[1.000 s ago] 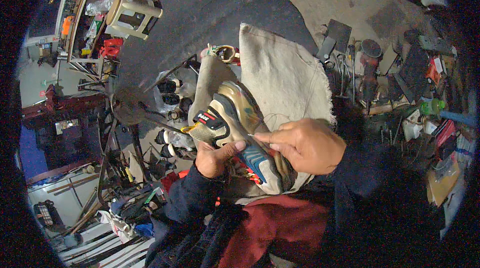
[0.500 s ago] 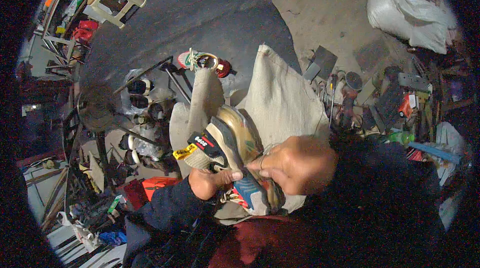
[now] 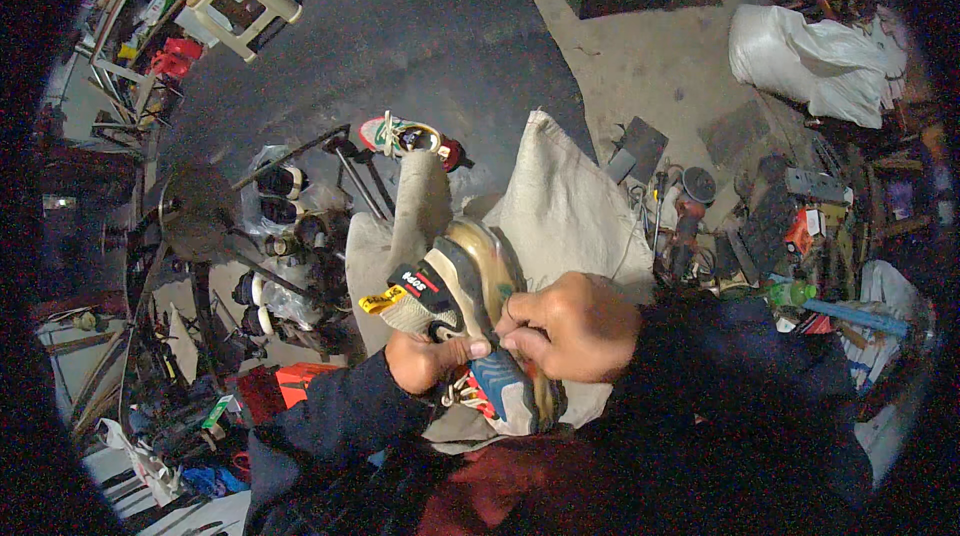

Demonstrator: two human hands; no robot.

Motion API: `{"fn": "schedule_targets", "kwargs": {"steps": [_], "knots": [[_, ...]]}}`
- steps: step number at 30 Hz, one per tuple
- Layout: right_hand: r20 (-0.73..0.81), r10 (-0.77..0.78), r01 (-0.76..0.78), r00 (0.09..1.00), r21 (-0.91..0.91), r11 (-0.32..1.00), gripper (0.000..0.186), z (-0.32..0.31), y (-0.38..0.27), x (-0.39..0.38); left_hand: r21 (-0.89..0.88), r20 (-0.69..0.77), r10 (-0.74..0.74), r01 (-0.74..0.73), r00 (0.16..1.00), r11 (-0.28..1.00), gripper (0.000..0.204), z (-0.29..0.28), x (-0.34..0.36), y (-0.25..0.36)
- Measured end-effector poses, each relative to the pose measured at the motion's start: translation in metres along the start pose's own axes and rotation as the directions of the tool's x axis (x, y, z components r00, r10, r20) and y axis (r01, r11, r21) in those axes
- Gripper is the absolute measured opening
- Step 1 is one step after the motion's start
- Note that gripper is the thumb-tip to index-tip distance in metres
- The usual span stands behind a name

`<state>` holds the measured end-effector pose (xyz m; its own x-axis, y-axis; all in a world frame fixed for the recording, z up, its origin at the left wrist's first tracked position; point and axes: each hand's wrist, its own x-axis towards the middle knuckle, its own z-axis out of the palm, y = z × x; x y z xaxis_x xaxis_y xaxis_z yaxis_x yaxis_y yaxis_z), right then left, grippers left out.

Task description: The person holds a sneaker on a cloth and repeatedly inserts a needle and thread through the upper, pulling the thread tight to stitch the shoe. The hands rotate the shoe to access different areas while continuing the sewing motion.

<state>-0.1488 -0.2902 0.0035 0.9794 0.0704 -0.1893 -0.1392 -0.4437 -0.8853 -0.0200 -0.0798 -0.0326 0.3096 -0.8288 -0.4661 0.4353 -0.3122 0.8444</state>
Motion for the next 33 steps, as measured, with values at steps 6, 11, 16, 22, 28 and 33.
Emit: {"fn": "schedule_targets", "kwargs": {"steps": [6, 11, 16, 22, 28, 33], "knots": [[-0.001, -0.033, 0.033, 0.999, 0.169, 0.985, 0.016, -0.008, 0.006, -0.010, 0.089, -0.004, 0.051, -0.051, 0.999, 0.995, 0.046, 0.009, -0.012, 0.013], [-0.062, -0.039, 0.046, 0.997, 0.116, 0.992, 0.019, -0.004, 0.004, -0.027, -0.029, 0.015, 0.012, -0.012, 1.000, 0.999, 0.038, 0.010, -0.037, 0.029], [-0.158, -0.091, 0.105, 0.983, 0.084, 0.991, 0.018, 0.004, -0.001, -0.039, 0.832, 0.061, 0.476, -0.308, 0.877, 0.461, 0.025, 0.000, -0.064, 0.047], [-0.196, -0.060, 0.082, 0.979, 0.104, 0.991, 0.018, 0.010, 0.002, -0.048, 0.677, -0.246, 0.408, -0.146, 0.879, 0.721, 0.007, -0.002, -0.086, 0.052], [-0.206, -0.082, 0.106, 0.975, 0.112, 0.988, 0.019, 0.011, 0.007, -0.048, -0.333, -0.205, 0.450, -0.494, 0.869, 0.803, 0.018, -0.005, -0.074, 0.020], [-0.167, -0.091, 0.096, 0.982, 0.021, 0.995, 0.020, 0.006, 0.005, -0.045, 0.184, -0.098, 0.228, -0.207, 0.969, 0.961, 0.044, -0.010, -0.069, 0.036]]}}
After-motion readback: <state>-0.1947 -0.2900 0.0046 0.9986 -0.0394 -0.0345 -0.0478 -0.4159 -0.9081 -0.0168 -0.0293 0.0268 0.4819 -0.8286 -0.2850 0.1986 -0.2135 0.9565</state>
